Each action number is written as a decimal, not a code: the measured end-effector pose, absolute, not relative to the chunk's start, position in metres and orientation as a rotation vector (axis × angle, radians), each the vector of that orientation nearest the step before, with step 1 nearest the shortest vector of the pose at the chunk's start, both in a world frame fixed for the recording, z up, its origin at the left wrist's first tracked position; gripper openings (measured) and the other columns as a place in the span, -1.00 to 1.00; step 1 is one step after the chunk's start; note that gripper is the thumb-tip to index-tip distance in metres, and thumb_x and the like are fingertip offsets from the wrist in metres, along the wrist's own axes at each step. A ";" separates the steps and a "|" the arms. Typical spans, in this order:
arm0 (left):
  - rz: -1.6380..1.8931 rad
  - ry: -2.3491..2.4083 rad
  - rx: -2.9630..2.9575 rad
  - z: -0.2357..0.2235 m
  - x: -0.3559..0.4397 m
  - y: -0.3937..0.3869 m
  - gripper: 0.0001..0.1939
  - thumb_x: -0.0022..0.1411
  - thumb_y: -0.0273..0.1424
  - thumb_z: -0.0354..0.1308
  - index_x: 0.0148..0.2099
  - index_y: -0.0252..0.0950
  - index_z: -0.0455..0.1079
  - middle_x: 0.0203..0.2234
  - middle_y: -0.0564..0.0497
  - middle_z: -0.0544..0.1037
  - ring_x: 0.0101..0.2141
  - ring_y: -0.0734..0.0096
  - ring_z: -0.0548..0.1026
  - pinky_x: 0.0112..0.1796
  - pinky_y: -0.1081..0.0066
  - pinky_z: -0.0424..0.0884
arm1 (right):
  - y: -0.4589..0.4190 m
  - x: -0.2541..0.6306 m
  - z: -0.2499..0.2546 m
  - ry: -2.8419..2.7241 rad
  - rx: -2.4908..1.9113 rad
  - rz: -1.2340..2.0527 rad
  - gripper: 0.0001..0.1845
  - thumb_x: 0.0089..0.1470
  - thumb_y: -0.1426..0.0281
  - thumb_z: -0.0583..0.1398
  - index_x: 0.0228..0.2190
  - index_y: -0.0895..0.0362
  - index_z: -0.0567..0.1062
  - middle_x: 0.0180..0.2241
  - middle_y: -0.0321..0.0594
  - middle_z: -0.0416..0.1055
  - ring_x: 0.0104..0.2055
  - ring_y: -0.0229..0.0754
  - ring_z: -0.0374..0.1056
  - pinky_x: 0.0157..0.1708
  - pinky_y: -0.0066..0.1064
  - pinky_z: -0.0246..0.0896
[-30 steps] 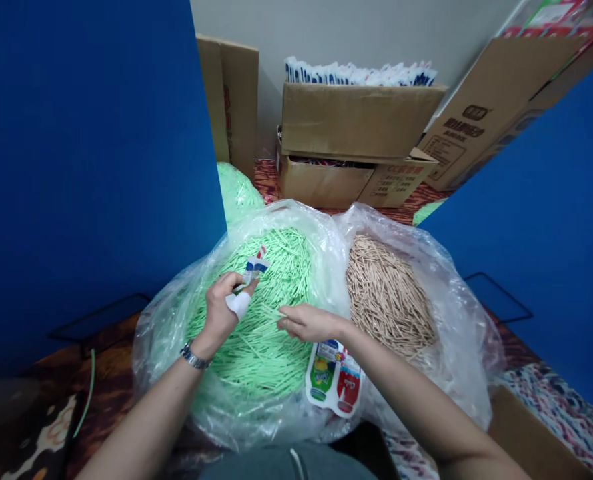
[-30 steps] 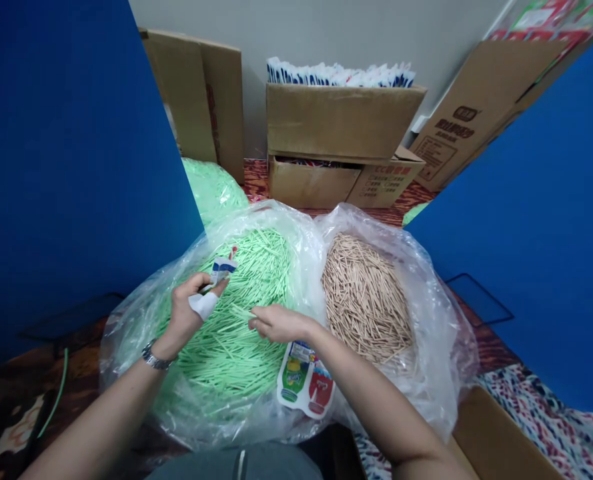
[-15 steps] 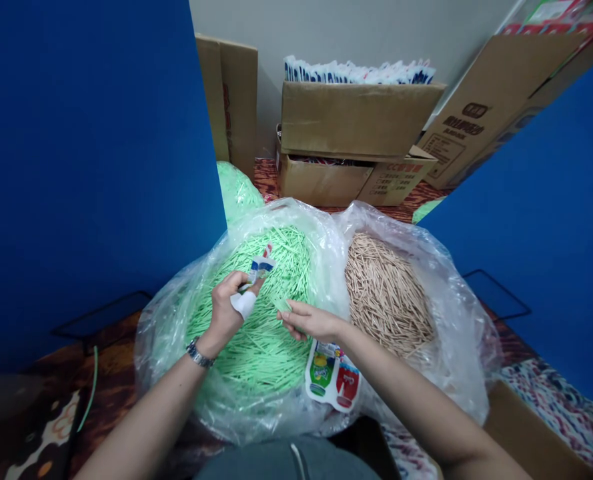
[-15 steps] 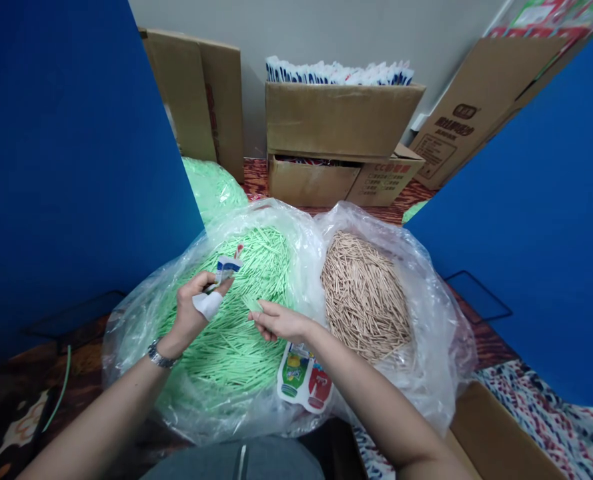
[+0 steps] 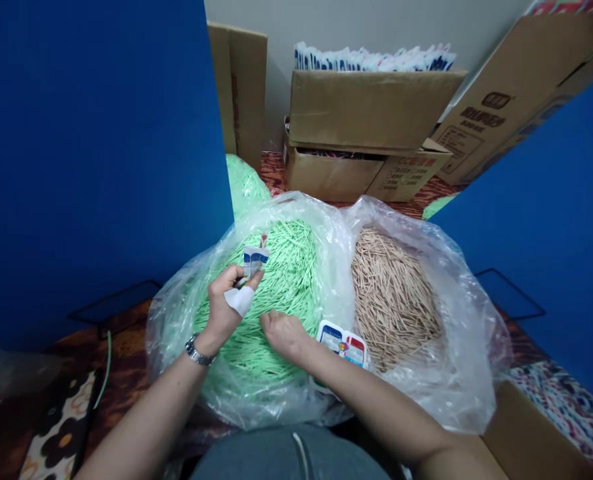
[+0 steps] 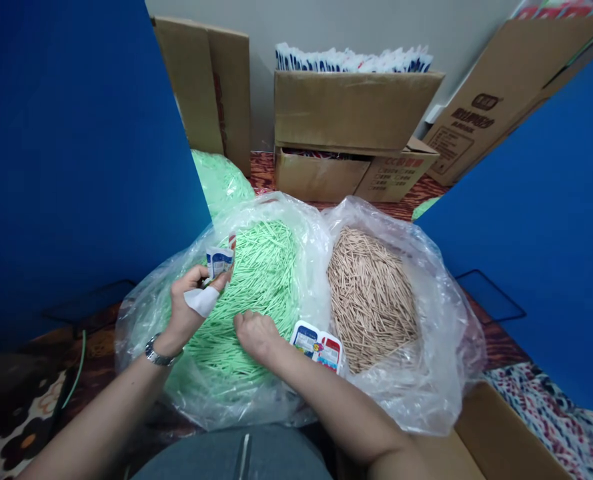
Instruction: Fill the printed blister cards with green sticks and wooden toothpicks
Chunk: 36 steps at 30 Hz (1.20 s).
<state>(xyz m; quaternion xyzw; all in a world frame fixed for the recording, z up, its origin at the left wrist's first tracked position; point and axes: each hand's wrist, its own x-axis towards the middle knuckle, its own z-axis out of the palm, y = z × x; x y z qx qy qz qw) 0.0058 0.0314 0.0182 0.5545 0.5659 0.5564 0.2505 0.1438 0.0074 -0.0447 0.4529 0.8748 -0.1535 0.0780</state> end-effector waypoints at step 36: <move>1.443 1.181 2.016 -0.006 0.032 0.003 -0.87 0.17 -0.48 0.21 -0.38 -0.29 0.29 -0.51 0.05 0.40 -0.47 0.45 0.37 -0.41 0.46 0.27 | 0.018 0.159 0.071 3.144 1.844 -2.673 -0.83 0.30 0.23 -0.07 -0.21 0.03 0.21 -0.42 -0.36 0.24 -0.20 -0.25 0.33 -0.06 -0.24 0.20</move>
